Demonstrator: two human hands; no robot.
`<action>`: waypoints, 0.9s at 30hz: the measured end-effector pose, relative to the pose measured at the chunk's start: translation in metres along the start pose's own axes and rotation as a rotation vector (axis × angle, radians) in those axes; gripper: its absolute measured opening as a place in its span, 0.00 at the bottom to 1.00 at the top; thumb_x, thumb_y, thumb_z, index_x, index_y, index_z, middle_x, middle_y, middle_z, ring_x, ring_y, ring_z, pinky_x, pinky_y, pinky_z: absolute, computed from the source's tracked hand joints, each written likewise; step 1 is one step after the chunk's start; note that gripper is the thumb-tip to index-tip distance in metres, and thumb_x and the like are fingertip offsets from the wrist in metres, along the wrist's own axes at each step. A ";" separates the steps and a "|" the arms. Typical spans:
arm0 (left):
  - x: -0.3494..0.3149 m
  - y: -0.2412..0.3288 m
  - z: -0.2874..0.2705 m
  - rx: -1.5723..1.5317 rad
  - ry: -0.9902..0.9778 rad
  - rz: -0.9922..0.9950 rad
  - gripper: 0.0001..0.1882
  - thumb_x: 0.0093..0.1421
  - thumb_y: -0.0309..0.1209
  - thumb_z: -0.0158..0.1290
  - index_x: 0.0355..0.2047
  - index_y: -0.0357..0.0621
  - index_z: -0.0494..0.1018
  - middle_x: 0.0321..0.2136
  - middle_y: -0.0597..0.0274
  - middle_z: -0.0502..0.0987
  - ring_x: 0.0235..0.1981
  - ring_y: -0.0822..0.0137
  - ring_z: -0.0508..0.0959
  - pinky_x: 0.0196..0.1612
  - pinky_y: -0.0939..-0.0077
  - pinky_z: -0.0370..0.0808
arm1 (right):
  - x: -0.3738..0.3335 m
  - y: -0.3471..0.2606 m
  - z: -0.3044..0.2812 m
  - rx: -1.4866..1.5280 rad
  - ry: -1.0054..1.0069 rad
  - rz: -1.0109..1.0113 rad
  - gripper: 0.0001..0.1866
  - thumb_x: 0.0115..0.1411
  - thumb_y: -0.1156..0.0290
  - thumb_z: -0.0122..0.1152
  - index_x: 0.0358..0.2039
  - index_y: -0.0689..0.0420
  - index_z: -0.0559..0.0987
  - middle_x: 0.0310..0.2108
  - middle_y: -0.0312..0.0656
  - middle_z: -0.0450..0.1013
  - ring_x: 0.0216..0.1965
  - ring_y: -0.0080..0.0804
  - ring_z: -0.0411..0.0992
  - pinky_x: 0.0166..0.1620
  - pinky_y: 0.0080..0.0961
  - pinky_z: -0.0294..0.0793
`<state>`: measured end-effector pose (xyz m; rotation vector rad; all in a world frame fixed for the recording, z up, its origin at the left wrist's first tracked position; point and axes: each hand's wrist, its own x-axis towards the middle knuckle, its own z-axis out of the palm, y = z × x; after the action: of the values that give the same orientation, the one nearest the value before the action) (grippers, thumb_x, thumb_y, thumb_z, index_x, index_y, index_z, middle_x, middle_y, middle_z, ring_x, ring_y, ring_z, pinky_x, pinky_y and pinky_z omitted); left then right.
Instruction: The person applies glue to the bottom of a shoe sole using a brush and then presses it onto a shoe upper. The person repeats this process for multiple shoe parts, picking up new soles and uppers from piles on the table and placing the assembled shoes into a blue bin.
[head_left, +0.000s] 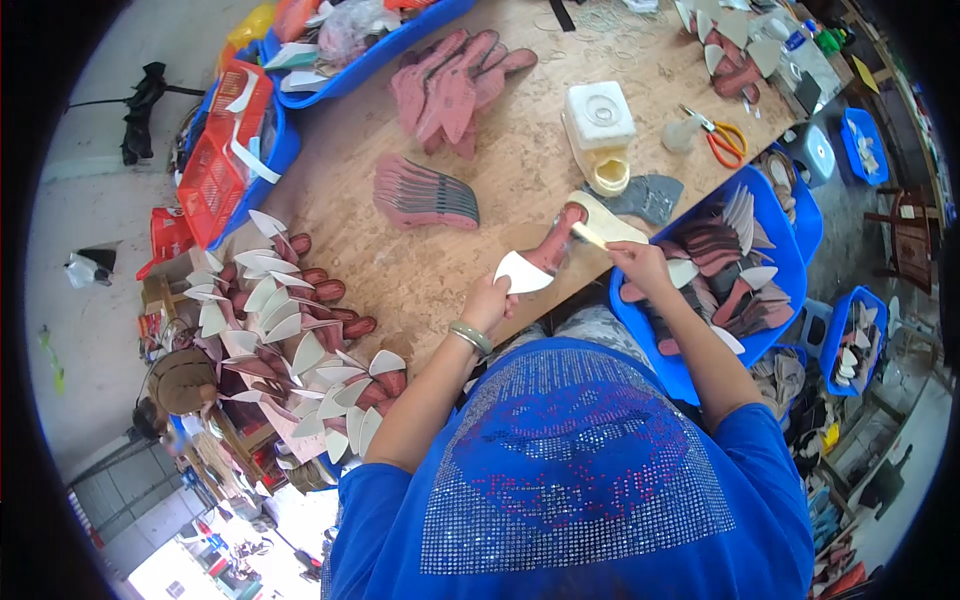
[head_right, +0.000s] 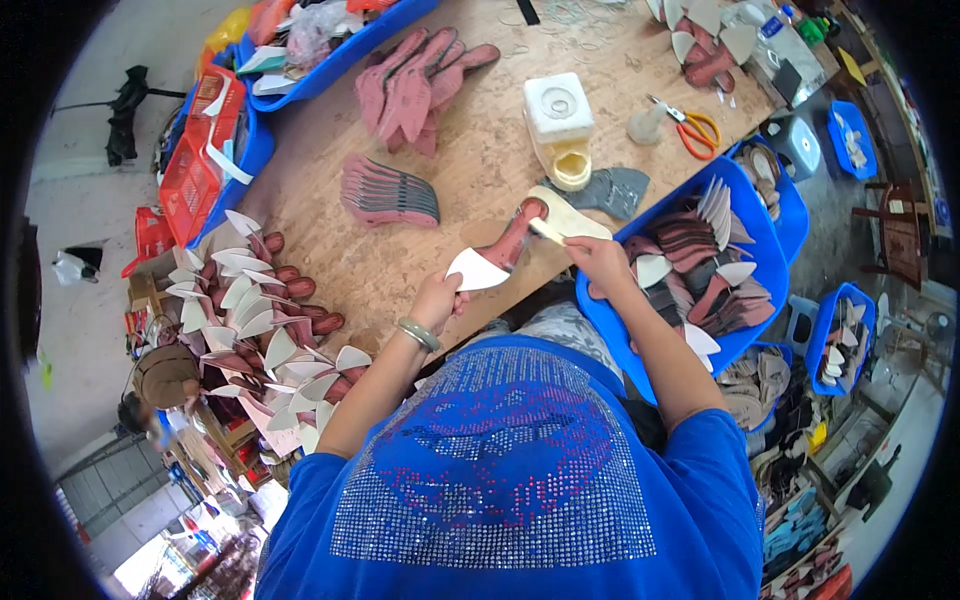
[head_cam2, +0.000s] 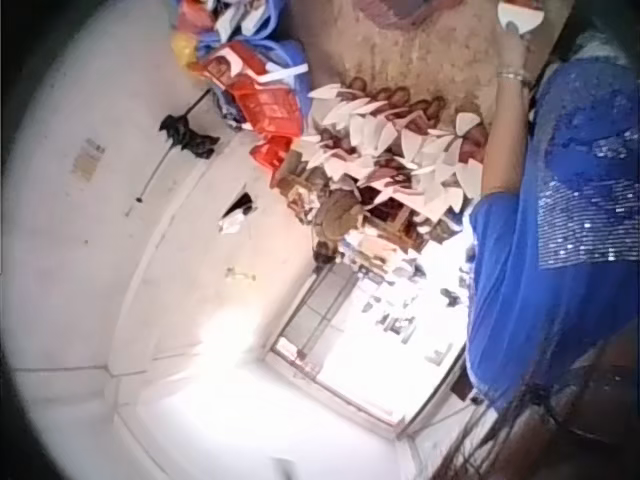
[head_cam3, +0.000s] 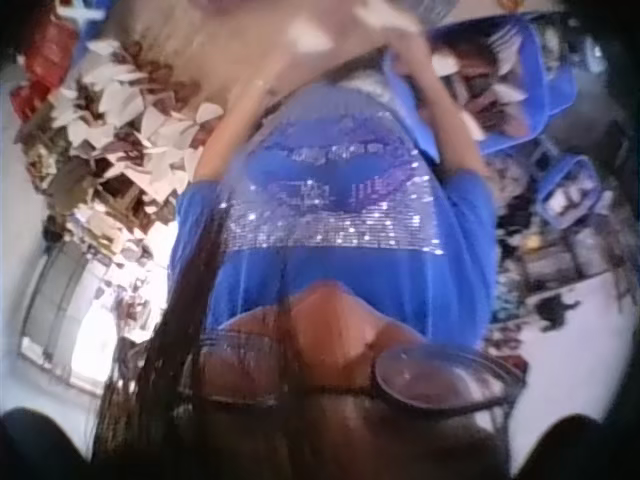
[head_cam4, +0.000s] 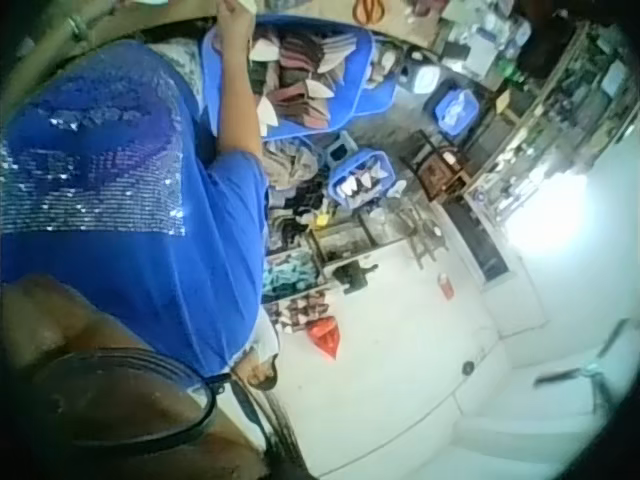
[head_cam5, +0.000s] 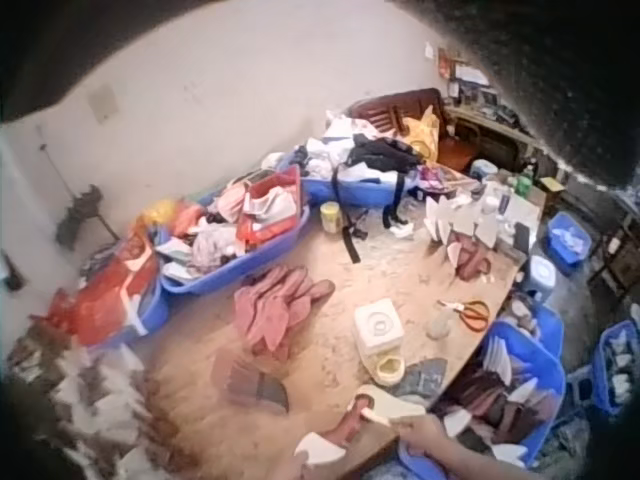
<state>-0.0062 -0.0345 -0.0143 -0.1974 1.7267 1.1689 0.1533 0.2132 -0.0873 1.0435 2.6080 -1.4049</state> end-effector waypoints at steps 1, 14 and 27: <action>-0.002 0.001 -0.006 0.001 -0.032 0.009 0.11 0.61 0.33 0.43 0.33 0.37 0.70 0.17 0.65 0.70 0.12 0.77 0.64 0.15 0.81 0.64 | 0.005 0.003 -0.006 -0.055 0.016 0.028 0.13 0.52 0.58 0.61 0.36 0.46 0.83 0.26 0.49 0.76 0.26 0.42 0.76 0.30 0.34 0.74; 0.022 0.153 -0.080 0.804 0.686 0.829 0.14 0.64 0.36 0.40 0.42 0.39 0.68 0.17 0.53 0.72 0.21 0.52 0.75 0.27 0.60 0.73 | 0.019 -0.025 -0.012 0.106 0.107 -0.029 0.14 0.53 0.63 0.60 0.39 0.55 0.82 0.34 0.49 0.78 0.35 0.35 0.77 0.41 0.25 0.73; 0.114 0.116 -0.127 0.954 0.708 0.838 0.26 0.56 0.22 0.42 0.57 0.40 0.60 0.51 0.42 0.66 0.53 0.44 0.66 0.55 0.58 0.64 | -0.010 -0.010 -0.025 0.328 0.207 0.148 0.13 0.55 0.68 0.62 0.40 0.58 0.82 0.22 0.30 0.73 0.23 0.12 0.66 0.26 0.13 0.65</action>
<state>-0.2118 -0.0305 -0.0300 0.8656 2.9578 0.6781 0.1625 0.2228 -0.0614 1.4574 2.4130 -1.8180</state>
